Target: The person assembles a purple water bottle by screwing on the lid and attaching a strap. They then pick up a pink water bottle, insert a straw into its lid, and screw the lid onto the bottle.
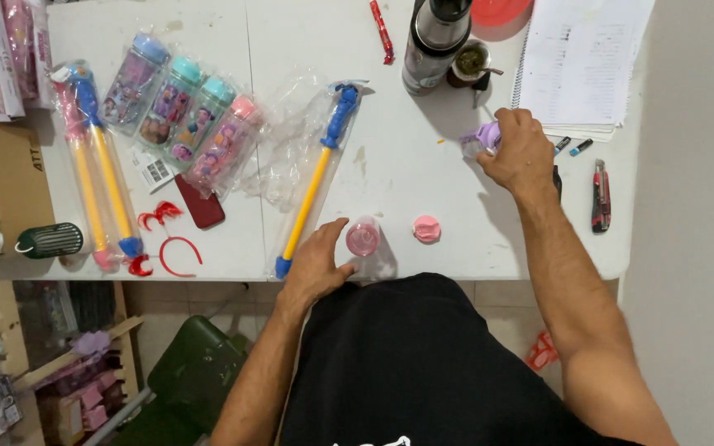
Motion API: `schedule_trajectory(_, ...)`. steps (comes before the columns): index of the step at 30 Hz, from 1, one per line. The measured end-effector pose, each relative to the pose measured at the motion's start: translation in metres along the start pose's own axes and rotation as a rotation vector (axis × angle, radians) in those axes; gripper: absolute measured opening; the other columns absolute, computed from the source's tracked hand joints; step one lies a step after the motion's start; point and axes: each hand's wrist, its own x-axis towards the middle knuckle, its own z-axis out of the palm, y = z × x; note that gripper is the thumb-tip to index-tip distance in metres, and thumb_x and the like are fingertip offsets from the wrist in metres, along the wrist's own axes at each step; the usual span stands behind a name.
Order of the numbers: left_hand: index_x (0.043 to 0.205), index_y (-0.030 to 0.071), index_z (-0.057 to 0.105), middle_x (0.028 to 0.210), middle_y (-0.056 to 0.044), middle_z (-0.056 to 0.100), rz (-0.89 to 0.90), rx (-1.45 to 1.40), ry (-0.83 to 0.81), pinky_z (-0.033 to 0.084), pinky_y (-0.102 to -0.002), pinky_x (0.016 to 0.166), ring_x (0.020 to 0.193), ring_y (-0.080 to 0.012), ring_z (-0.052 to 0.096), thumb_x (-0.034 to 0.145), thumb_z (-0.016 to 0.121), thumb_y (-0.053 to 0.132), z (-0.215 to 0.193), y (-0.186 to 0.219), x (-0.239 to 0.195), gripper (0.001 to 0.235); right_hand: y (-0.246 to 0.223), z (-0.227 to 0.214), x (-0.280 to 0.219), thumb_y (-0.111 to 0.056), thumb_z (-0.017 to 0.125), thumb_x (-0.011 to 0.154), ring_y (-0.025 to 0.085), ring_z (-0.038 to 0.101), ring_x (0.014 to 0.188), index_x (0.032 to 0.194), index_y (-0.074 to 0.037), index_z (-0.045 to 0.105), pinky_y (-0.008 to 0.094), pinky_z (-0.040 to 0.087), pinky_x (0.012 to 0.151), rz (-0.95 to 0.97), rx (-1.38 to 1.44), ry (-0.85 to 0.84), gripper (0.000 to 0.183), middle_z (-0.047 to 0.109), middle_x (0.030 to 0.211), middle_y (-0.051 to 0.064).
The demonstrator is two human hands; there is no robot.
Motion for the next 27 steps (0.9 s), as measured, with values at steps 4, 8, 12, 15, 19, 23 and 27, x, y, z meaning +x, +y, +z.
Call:
schedule_trajectory(4,0.154,0.009,0.039,0.146,-0.021,0.051,-0.017,-0.180,-0.005,0.042,-0.052,0.112,0.134,-0.0397,0.053,0.064,0.089,0.014,0.024,-0.003,0.009,0.103,-0.022,-0.029,-0.009,-0.036,0.087,0.074,0.042,0.055,0.131,0.141,-0.008,0.059,0.063,0.055,0.093,0.023,0.058,-0.032,0.078,0.053,0.141,0.019)
schedule_trajectory(8,0.146,0.012,0.050,0.142,-0.016,0.056,0.087,-0.224,0.116,0.042,-0.046,0.115,0.134,-0.0354,0.054,0.064,0.091,0.015,0.058,-0.027,0.026,0.092,-0.022,-0.033,-0.010,-0.049,0.089,0.073,0.049,0.056,0.128,0.140,-0.002,0.060,0.058,0.051,0.101,-0.051,0.142,0.078,0.087,0.053,0.137,0.026)
schedule_trajectory(12,0.142,0.016,0.056,0.137,-0.009,0.062,0.161,-0.212,0.136,0.044,-0.041,0.115,0.132,-0.0287,0.057,0.065,0.093,0.025,0.066,-0.044,0.039,0.086,-0.021,-0.039,-0.009,-0.043,0.090,0.074,0.052,0.053,0.130,0.144,-0.001,0.058,0.058,0.047,0.108,-0.079,0.190,0.071,0.087,0.052,0.139,0.028)
schedule_trajectory(15,0.141,0.016,0.056,0.136,-0.010,0.062,0.138,-0.184,0.065,0.043,-0.040,0.116,0.133,-0.0281,0.057,0.063,0.094,0.029,0.055,-0.044,0.042,0.089,-0.021,-0.039,-0.011,-0.043,0.091,0.072,0.050,0.049,0.134,0.147,-0.002,0.055,0.055,0.044,0.112,-0.004,0.208,0.070,0.092,0.049,0.143,0.028)
schedule_trajectory(19,0.137,0.015,0.058,0.133,-0.014,0.065,0.063,-0.369,0.001,0.046,-0.044,0.113,0.130,-0.0337,0.059,0.061,0.095,0.026,0.007,-0.015,0.034,0.086,-0.015,-0.037,-0.015,-0.043,0.091,0.073,0.045,0.046,0.140,0.150,-0.006,0.052,0.050,0.040,0.116,0.068,0.286,0.076,0.094,0.046,0.150,0.024)
schedule_trajectory(23,0.128,0.007,0.060,0.117,-0.019,0.069,0.043,-0.857,0.143,0.056,-0.045,0.098,0.111,-0.0334,0.066,0.060,0.097,0.015,0.005,-0.036,0.040,0.078,-0.022,-0.037,-0.046,-0.042,0.092,0.080,0.045,0.036,0.145,0.155,-0.002,0.044,0.054,0.034,0.120,0.015,0.320,0.328,0.098,0.039,0.155,0.026)
schedule_trajectory(27,0.117,0.008,0.058,0.109,-0.011,0.067,0.027,-1.579,0.185,0.064,-0.043,0.089,0.097,-0.0261,0.070,0.074,0.084,0.004,-0.010,-0.029,0.041,0.050,-0.064,-0.022,-0.096,-0.015,0.069,0.098,0.043,0.060,0.124,0.143,0.003,0.049,0.054,0.048,0.105,-0.006,0.978,0.253,0.053,0.062,0.127,0.026)
